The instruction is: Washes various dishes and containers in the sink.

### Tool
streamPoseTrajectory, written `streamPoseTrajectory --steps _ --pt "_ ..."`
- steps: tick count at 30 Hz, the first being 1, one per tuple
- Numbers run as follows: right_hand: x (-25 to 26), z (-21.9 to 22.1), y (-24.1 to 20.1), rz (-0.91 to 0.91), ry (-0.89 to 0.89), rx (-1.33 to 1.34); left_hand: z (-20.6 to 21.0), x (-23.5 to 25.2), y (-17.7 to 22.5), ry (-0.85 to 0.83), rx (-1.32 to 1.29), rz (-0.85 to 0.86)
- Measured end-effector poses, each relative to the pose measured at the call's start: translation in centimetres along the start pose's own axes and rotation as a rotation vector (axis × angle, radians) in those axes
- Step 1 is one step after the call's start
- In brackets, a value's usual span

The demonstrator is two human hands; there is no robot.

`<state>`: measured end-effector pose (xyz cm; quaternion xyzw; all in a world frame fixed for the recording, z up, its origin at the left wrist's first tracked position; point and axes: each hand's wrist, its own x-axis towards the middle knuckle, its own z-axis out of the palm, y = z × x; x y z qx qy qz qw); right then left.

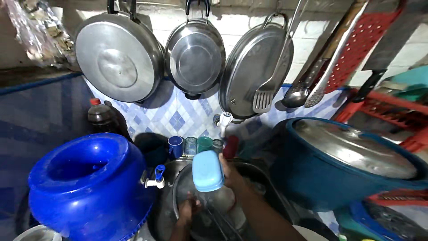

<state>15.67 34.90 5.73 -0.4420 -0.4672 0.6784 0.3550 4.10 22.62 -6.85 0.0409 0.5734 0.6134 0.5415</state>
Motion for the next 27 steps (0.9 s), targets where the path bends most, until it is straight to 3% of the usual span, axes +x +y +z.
streamPoseTrajectory --steps 3,8,11,13,17,21,23,25,27 --pt "1.2 0.4 2.5 -0.032 -0.045 -0.340 -0.4 -0.4 0.2 0.019 -0.222 -0.075" --pt "4.3 2.8 5.3 -0.226 -0.363 -0.971 -1.1 0.3 0.6 -0.072 -0.363 -0.043" --pt "3.1 5.3 5.0 -0.230 -0.608 -1.510 -1.1 0.3 1.0 -0.060 -0.377 -0.071" --pt "1.7 5.3 6.6 -0.248 -0.729 -1.683 -1.1 -0.4 1.5 -0.108 -0.396 -0.055" --pt "2.6 0.8 8.8 -0.369 -0.844 -1.755 -1.1 0.2 0.7 -0.148 -0.308 -0.004" --pt "1.1 0.7 7.8 -0.163 -0.641 -1.875 -0.5 1.1 0.0 -0.071 -0.161 0.016" --pt "-0.8 3.3 9.1 -0.105 -0.581 -1.590 -0.6 1.5 -0.4 -0.091 -0.119 0.081" --pt "-1.7 4.6 10.8 -0.088 -0.649 -1.274 -0.4 1.1 -0.3 -0.063 -0.141 0.095" --pt "-1.5 3.2 11.4 -0.157 -0.763 -1.240 -0.2 0.8 -0.4 0.039 -0.179 0.081"
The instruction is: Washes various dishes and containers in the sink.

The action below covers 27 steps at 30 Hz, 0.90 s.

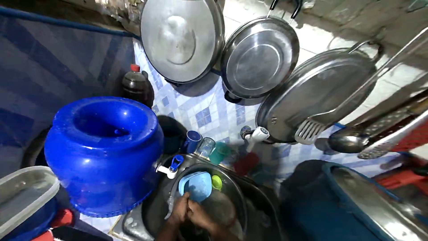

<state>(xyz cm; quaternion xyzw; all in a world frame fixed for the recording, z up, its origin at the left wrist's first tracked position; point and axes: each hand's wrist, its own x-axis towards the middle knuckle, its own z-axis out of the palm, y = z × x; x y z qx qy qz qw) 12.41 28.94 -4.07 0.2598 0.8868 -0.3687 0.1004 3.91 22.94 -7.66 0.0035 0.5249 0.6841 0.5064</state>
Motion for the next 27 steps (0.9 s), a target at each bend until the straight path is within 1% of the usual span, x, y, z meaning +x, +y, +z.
streamPoseTrajectory --steps 1,2,3,4,5,6,7,9,10,11,12,13,14,15,16,17,18,19,20,22,23,24,25,26,27 --pt "-0.5 -0.6 1.4 -0.046 -0.002 -0.130 0.0 0.1 -0.3 0.025 0.001 0.002" --pt "-0.8 -1.6 3.0 -0.047 0.007 -0.290 0.0 0.0 -0.1 0.031 0.000 -0.009" --pt "-1.3 -2.7 4.3 0.010 0.030 -0.413 0.1 -0.1 0.1 0.017 -0.027 -0.038" --pt "-1.6 -3.3 5.0 0.101 0.069 -0.478 0.2 -0.3 0.2 -0.003 -0.061 -0.070" --pt "-1.7 -3.3 4.9 0.182 0.079 -0.525 0.3 -0.4 0.2 -0.021 -0.076 -0.092" --pt "-1.6 -2.9 3.7 0.252 0.048 -0.515 0.2 -0.3 0.2 -0.032 -0.065 -0.093" --pt "-1.2 -2.3 1.8 0.296 0.014 -0.431 0.2 -0.2 0.2 -0.037 -0.043 -0.077" --pt "-0.5 -0.4 -1.1 0.253 -0.002 -0.199 -0.2 0.3 -0.1 -0.020 0.009 -0.025" --pt "-0.4 0.3 -1.7 0.198 -0.024 -0.108 -0.3 0.3 -0.1 0.010 0.016 -0.014" --pt "-0.5 0.5 -1.5 0.127 -0.046 -0.076 -0.3 0.4 -0.1 0.024 0.009 -0.016" --pt "-0.7 0.5 -0.2 0.037 -0.047 -0.099 -0.4 0.5 -0.2 0.011 -0.002 -0.030" --pt "-0.9 0.1 1.7 -0.043 -0.026 -0.190 -0.3 0.6 -0.3 -0.004 -0.026 -0.047" --pt "-1.3 -0.5 3.7 -0.104 0.050 -0.311 -0.2 0.5 -0.2 -0.018 -0.055 -0.067" --pt "-1.9 -1.3 5.4 -0.086 0.137 -0.423 -0.1 0.3 -0.1 -0.033 -0.071 -0.075" --pt "-2.4 -2.0 6.3 -0.007 0.187 -0.502 -0.1 0.2 -0.1 -0.054 -0.078 -0.074" --pt "-2.6 -2.5 6.2 0.077 0.192 -0.562 -0.1 0.3 -0.1 -0.080 -0.089 -0.065" --pt "-2.4 -2.5 5.3 0.181 0.153 -0.540 0.0 0.3 -0.1 -0.090 -0.116 -0.048" --pt "-1.9 -2.1 3.9 0.241 0.126 -0.459 -0.1 0.3 0.1 -0.101 -0.150 -0.037" --pt "-1.4 -1.5 2.4 0.262 0.153 -0.309 -0.2 0.4 0.2 -0.120 -0.179 -0.034" --pt "-0.4 0.0 -0.1 0.223 0.352 0.179 -0.5 0.6 0.0 -0.179 -0.190 -0.018" --pt "-0.2 0.7 -1.2 0.194 0.423 0.425 -0.6 0.7 -0.1 -0.206 -0.180 0.004" --pt "-0.3 1.3 -1.8 0.156 0.426 0.584 -0.6 0.8 -0.2 -0.208 -0.164 0.026" --pt "-0.8 1.6 -1.6 0.106 0.360 0.612 -0.7 0.7 -0.2 -0.190 -0.145 0.022" --pt "-1.4 1.7 -0.7 0.052 0.261 0.507 -0.6 0.7 -0.3 -0.150 -0.122 0.016" --pt "-1.9 1.8 0.4 0.000 0.181 0.294 -0.4 0.8 -0.5 -0.096 -0.076 0.013"
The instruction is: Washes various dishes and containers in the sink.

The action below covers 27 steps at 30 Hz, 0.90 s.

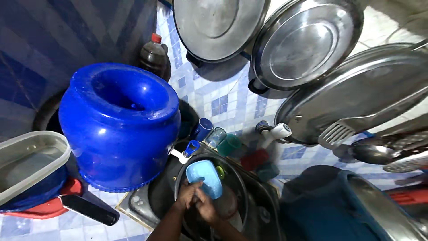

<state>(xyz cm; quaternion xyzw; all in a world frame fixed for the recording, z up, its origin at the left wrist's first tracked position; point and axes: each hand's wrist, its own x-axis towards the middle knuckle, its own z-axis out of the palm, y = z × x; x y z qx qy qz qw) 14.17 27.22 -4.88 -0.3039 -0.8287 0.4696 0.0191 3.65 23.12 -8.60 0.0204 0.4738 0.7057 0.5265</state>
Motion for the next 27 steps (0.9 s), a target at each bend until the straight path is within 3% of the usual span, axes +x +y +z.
streamPoseTrajectory --steps 2,4,6,7,9,12,13,15,17,19,20,22,25,27 --pt "-0.4 -0.8 1.5 -0.122 -0.095 -0.510 0.2 0.1 -0.2 0.114 0.189 0.004" --pt "-0.6 -1.4 2.2 -0.311 -0.022 -0.850 0.1 -0.4 0.2 0.143 0.351 0.008" --pt "0.0 -2.1 3.9 -0.621 0.166 -0.929 0.3 -0.7 0.6 0.137 0.433 0.038" --pt "0.3 -2.4 4.4 -0.670 0.198 -0.931 0.4 -0.9 0.9 0.139 0.479 0.044" --pt "0.3 -3.2 5.4 -0.606 0.241 -0.936 0.5 -0.9 1.1 0.154 0.582 0.021" --pt "-0.2 -5.1 4.4 -0.187 0.097 -0.976 0.5 -0.8 1.0 0.087 0.728 0.064" --pt "0.1 -4.9 4.3 -0.134 0.092 -0.912 0.4 -0.6 0.8 0.063 0.758 0.092" --pt "1.2 -2.6 3.3 -0.064 0.210 -0.547 0.2 0.0 0.4 0.011 0.661 0.150" --pt "2.4 0.7 -0.1 -0.010 0.350 -0.007 0.1 0.2 0.2 -0.001 0.403 0.172" --pt "2.5 2.3 -1.9 0.001 0.316 0.256 0.1 -0.1 0.7 0.024 0.183 0.165" --pt "2.1 2.1 -1.4 -0.013 0.208 0.189 0.1 -0.2 0.8 0.067 0.131 0.165" --pt "1.4 0.6 0.7 -0.072 -0.002 -0.203 0.2 -0.2 0.8 0.152 0.132 0.184" --pt "0.9 -2.5 2.9 -0.138 -0.043 -0.850 0.5 -0.2 0.5 0.179 0.187 0.146" --pt "1.4 -2.0 2.0 0.008 -0.032 -0.929 0.5 -0.1 0.4 0.159 0.171 0.130"
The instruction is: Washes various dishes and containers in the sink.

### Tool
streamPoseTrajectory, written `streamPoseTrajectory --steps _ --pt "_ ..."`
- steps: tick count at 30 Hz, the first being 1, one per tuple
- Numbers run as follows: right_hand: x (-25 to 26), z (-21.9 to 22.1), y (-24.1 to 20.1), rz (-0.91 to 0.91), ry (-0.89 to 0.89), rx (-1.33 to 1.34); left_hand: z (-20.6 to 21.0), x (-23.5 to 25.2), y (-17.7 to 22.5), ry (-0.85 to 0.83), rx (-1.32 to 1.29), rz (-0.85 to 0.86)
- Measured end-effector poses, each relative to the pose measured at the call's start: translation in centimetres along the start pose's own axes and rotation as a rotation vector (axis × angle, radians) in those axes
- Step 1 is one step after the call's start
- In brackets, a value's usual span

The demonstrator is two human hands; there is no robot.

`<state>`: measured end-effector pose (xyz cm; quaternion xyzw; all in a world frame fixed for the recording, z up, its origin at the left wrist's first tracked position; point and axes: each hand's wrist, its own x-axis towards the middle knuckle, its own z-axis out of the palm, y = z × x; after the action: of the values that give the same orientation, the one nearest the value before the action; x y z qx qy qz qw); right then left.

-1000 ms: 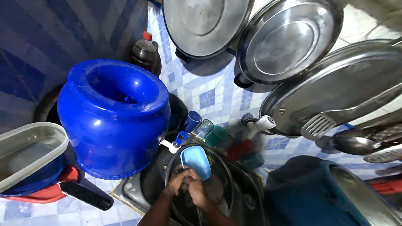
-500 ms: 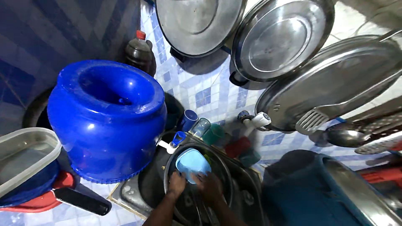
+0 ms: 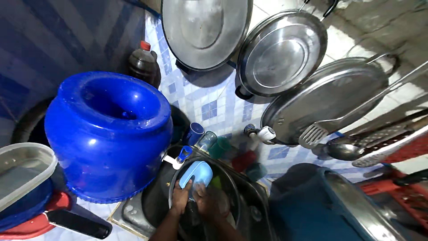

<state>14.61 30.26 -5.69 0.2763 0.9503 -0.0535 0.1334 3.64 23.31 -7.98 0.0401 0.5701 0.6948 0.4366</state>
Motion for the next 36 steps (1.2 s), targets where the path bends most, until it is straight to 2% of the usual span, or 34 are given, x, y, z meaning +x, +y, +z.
streamPoseTrajectory --steps 2,5,7,10,12,13,15,17,19,20,21,22,23,25,26,28,30,32,36 --pt "0.5 -1.9 -3.6 0.137 -0.185 0.248 -0.3 0.2 0.2 -0.034 -0.002 0.026" --pt "0.0 -1.7 -4.2 0.061 -0.154 0.742 -0.3 0.3 -0.1 -0.034 0.010 0.088" --pt "-0.3 -0.7 -1.4 -0.041 -0.083 0.600 -0.1 0.2 0.0 -0.054 0.080 0.134" --pt "-0.2 -0.8 2.9 0.120 0.091 0.052 -0.1 0.2 -0.3 -0.070 0.198 0.143" --pt "0.5 -0.7 3.6 0.152 0.121 -0.098 -0.1 0.2 -0.1 -0.083 0.136 0.152" --pt "0.5 -1.1 2.2 0.218 0.060 -0.051 -0.2 0.3 -0.1 -0.086 0.081 0.145" --pt "0.9 -1.6 -1.5 0.272 0.009 0.309 -0.2 0.4 -0.1 -0.094 -0.026 0.104" --pt "0.6 -1.9 -4.6 0.240 0.043 0.734 -0.3 0.6 -0.4 -0.093 -0.027 0.057" --pt "-0.1 -1.1 -4.8 0.119 0.001 0.893 -0.4 0.6 -0.4 -0.069 -0.016 -0.007" --pt "-0.3 -0.1 -3.3 -0.002 -0.015 0.817 -0.5 0.7 -0.4 -0.073 -0.004 -0.036" --pt "-0.4 0.7 -1.3 -0.118 0.005 0.611 -0.5 0.8 -0.5 -0.078 -0.018 -0.055" --pt "-0.4 1.4 0.7 -0.196 0.099 0.340 -0.3 0.8 -0.5 -0.083 -0.044 -0.076" --pt "0.0 1.9 2.5 -0.230 0.168 0.112 -0.2 0.7 -0.4 -0.089 -0.062 -0.102" --pt "0.7 1.9 3.3 -0.129 0.213 -0.063 -0.2 0.6 0.1 -0.119 -0.088 -0.148" --pt "1.0 2.0 2.2 -0.038 0.189 -0.031 -0.3 0.6 0.1 -0.133 -0.095 -0.145" --pt "1.3 0.8 -1.8 0.170 0.013 0.100 -0.5 0.7 0.0 -0.143 -0.060 -0.090" --pt "1.1 -0.5 -4.4 0.239 -0.095 0.168 -0.8 0.7 0.0 -0.119 0.043 -0.071" --pt "0.9 -1.4 -4.1 0.227 -0.172 0.241 -0.8 0.8 -0.1 -0.106 0.104 -0.096" --pt "-2.3 -7.1 -1.6 0.031 -0.273 0.422 -0.6 0.3 0.6 -0.147 0.074 -0.220"
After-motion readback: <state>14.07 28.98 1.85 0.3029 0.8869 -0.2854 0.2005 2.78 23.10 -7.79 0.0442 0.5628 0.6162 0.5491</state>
